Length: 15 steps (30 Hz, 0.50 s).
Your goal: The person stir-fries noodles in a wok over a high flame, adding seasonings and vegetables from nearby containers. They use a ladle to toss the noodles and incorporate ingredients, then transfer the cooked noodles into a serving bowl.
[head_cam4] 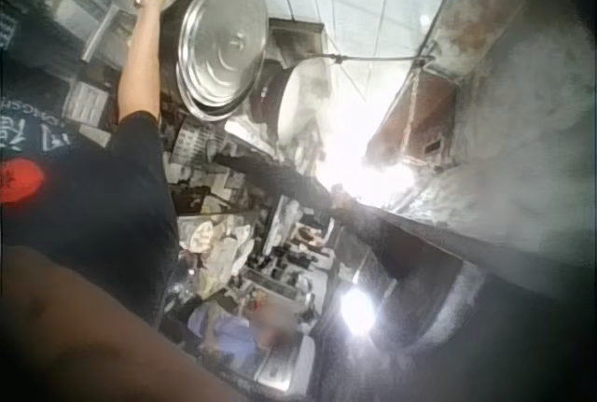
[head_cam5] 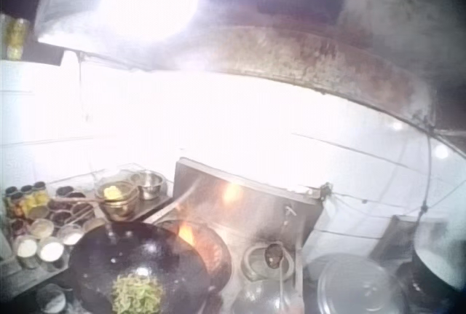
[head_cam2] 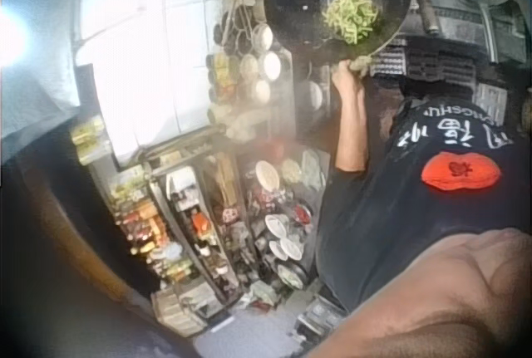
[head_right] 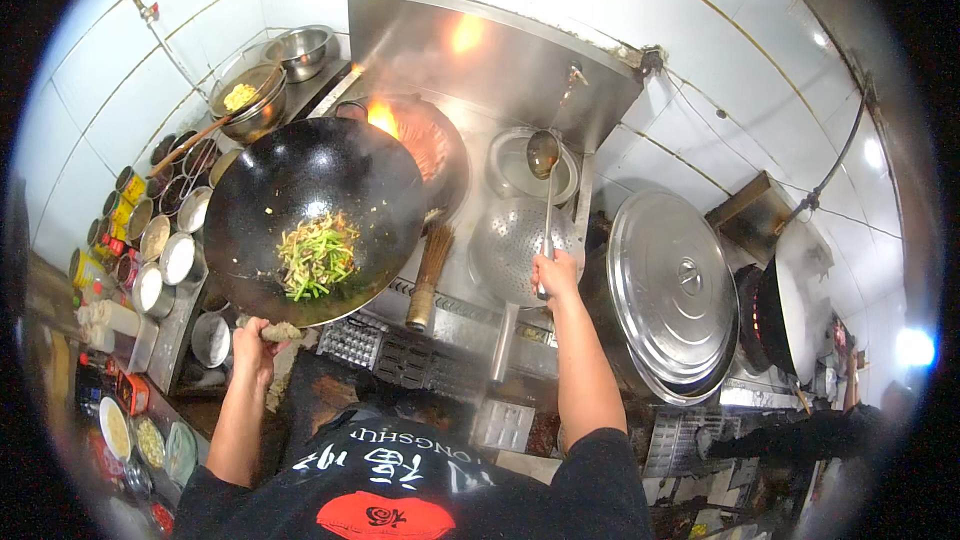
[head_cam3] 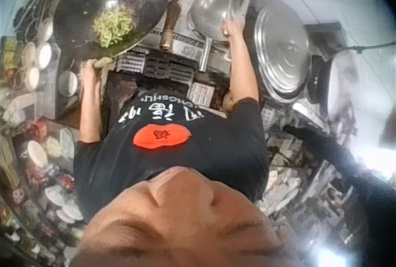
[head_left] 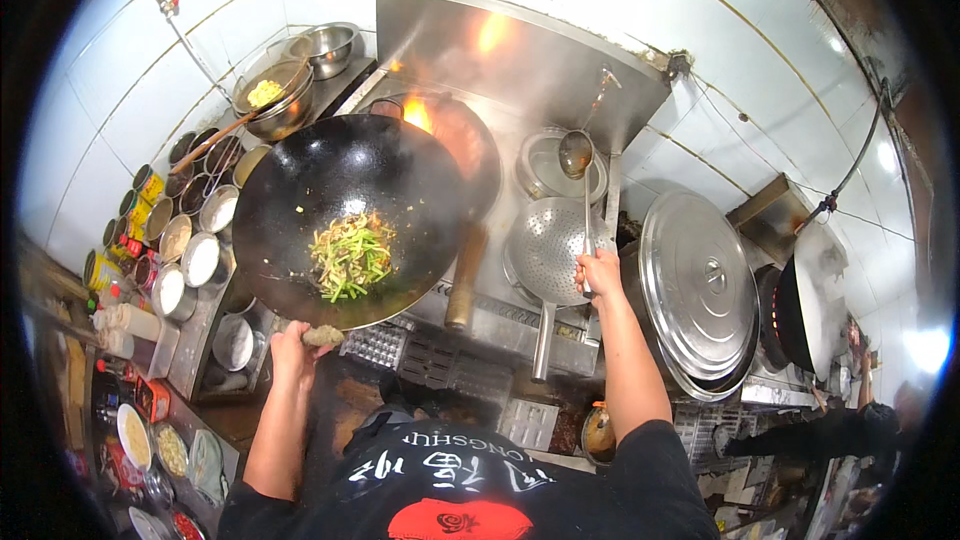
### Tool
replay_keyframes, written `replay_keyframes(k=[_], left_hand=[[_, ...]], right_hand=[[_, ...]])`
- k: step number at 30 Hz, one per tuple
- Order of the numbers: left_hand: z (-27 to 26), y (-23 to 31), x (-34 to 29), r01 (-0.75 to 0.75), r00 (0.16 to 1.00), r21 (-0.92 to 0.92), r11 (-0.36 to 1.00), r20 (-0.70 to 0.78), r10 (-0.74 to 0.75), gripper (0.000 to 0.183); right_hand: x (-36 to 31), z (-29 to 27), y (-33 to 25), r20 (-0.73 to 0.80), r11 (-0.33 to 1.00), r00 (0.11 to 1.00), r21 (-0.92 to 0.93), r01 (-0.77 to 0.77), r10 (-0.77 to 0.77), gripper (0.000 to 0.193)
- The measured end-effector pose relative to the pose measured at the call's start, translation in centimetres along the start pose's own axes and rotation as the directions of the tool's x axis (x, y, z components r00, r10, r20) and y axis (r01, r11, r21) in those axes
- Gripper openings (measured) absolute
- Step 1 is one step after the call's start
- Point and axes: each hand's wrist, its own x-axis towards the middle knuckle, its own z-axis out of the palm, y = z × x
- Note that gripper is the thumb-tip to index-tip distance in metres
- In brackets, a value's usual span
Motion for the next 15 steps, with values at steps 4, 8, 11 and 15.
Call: replay_keyframes(k=[4,8,11,15], left_hand=[[4.3,3.1,2.4,-0.042,0.996,0.010,0.999,0.078,0.041,0.017],[8.5,3.9,8.6,-0.041,0.992,-0.022,0.999,0.121,0.044,0.019],[11.9,4.0,13.8,-0.067,0.991,-0.006,0.998,0.114,0.068,0.019],[16.4,3.1,19.6,-0.106,0.985,0.060,0.993,0.144,0.096,0.020]], right_hand=[[3.2,1.6,-0.6,-0.024,0.998,0.998,-0.007,-0.062,0.062,0.008],[2.8,4.3,-1.0,0.042,0.948,0.984,0.266,-0.177,0.172,0.008],[-0.2,6.0,-1.3,0.046,0.867,0.982,0.464,-0.184,0.183,0.012],[-6.8,6.7,-2.7,0.120,0.757,0.986,0.632,-0.164,0.113,0.021]])
